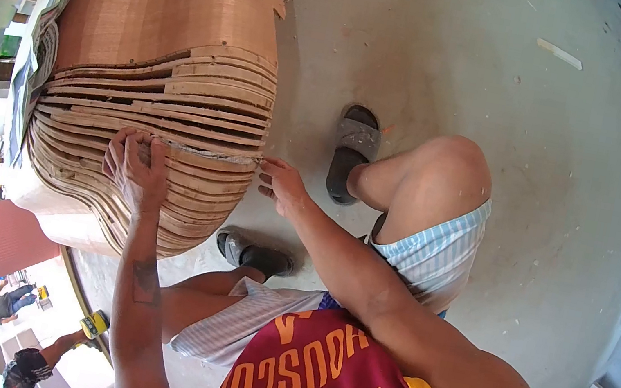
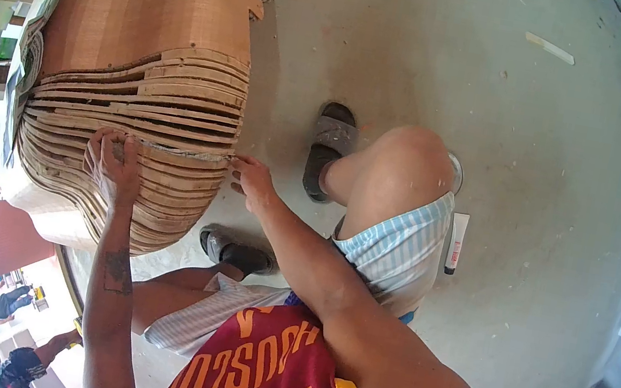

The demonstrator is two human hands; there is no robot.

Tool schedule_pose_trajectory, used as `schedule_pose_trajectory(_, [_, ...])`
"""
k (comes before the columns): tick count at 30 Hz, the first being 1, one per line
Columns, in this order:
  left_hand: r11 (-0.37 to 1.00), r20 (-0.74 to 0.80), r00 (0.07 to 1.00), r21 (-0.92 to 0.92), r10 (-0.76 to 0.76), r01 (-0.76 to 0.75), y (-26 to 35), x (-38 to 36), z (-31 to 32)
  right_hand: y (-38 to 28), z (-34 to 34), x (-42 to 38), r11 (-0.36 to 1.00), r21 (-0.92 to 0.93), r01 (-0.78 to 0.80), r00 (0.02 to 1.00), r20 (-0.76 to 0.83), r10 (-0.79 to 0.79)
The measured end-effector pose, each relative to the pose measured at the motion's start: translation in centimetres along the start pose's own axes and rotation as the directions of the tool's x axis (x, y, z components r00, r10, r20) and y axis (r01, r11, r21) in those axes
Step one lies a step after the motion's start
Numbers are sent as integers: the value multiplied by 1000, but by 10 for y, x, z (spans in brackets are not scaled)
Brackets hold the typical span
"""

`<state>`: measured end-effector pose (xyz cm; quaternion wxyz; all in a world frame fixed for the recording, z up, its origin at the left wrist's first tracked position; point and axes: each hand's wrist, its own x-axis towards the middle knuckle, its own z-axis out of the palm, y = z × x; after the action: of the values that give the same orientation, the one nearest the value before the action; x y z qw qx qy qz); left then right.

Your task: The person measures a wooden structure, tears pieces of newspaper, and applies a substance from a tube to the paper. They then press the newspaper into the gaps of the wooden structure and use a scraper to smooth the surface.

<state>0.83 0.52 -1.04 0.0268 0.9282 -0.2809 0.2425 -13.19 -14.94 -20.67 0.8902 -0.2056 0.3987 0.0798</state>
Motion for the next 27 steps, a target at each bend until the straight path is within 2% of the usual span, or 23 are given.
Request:
schedule_pose_trajectory(8, [999, -22, 999, 17, 28, -27, 3, 2, -2, 2, -2, 15, 999, 2, -50, 999, -8, 50])
schedule_pose_trajectory(11, [1000, -21, 1000, -1, 14, -14, 5, 1, -2, -4, -4, 17, 981, 73, -179, 984, -2, 180])
schedule_pose_trajectory(14, [1000, -18, 1000, -8, 10, -10, 2, 1, -1, -11, -1, 13, 970, 118, -211, 977, 5, 212])
schedule_pose_trajectory(20, [1000, -18, 1000, 2, 10, -10, 4, 1, 1, -13, -1, 10, 989, -6, -150, 988, 41, 150])
schedule_pose_trajectory(27, [1000, -30, 999, 23, 14, -13, 3, 2, -1, -3, 3, 2, 998, -43, -43, 999, 20, 44])
